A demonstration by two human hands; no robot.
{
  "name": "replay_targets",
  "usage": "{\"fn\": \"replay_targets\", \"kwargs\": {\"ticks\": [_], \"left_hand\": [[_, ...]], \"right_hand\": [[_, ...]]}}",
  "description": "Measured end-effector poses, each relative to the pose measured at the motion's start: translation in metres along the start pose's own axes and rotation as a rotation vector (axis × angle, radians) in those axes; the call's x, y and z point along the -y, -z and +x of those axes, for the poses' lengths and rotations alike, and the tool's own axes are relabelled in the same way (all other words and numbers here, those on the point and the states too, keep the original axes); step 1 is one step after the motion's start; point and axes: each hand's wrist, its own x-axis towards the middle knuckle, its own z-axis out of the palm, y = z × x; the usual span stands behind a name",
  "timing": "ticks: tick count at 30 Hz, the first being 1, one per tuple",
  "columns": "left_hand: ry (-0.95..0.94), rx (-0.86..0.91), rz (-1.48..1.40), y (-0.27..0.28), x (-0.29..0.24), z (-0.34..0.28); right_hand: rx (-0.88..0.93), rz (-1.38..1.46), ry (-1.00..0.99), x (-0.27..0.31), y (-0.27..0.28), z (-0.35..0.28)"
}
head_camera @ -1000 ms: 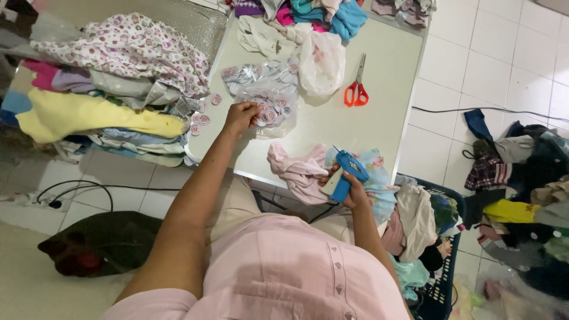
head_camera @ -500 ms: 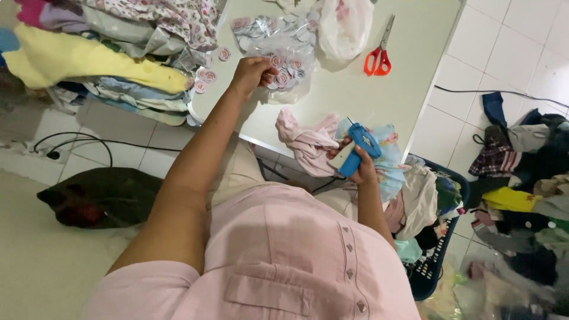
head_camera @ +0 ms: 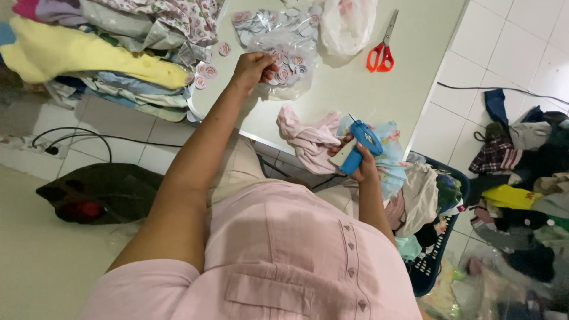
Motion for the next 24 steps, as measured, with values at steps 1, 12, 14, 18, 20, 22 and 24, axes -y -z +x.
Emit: {"fn": "replay_targets", "kwargs": {"ticks": [1,12,14,18,20,22,24], "left_hand": [[-0.003,-0.003,-0.001,0.001,0.002,0.002],[-0.171,-0.134,0.142,0.008,0.02,0.014],[-0.329,-0.224,0.402,0.01,0.031,0.027],[-0.426,-0.159,0.644,-0.005,0.035,0.029],[-0.298,-0.052,0.897,-0.019,0.031,0.022],[-0.306,-0.053,0.978,-0.026,0.037,0.026],[-0.324,-0.055,1.059,-0.032,0.043,0.029]], "right_hand": [[-0.018,-0.015,0.011,0.0,0.002,0.0],[0.0,-0.014,-0.001,0.0,0.004,-0.001],[-0.007,-0.008,-0.002,-0.001,0.006,-0.001],[-0.045,0.013,-0.019,-0.001,0.001,-0.001],[-0.031,0.019,-0.013,0.0,-0.004,-0.001],[-0.014,0.012,-0.004,-0.001,0.001,0.0],[0.009,0.0,0.012,-0.004,0.016,0.0]]}}
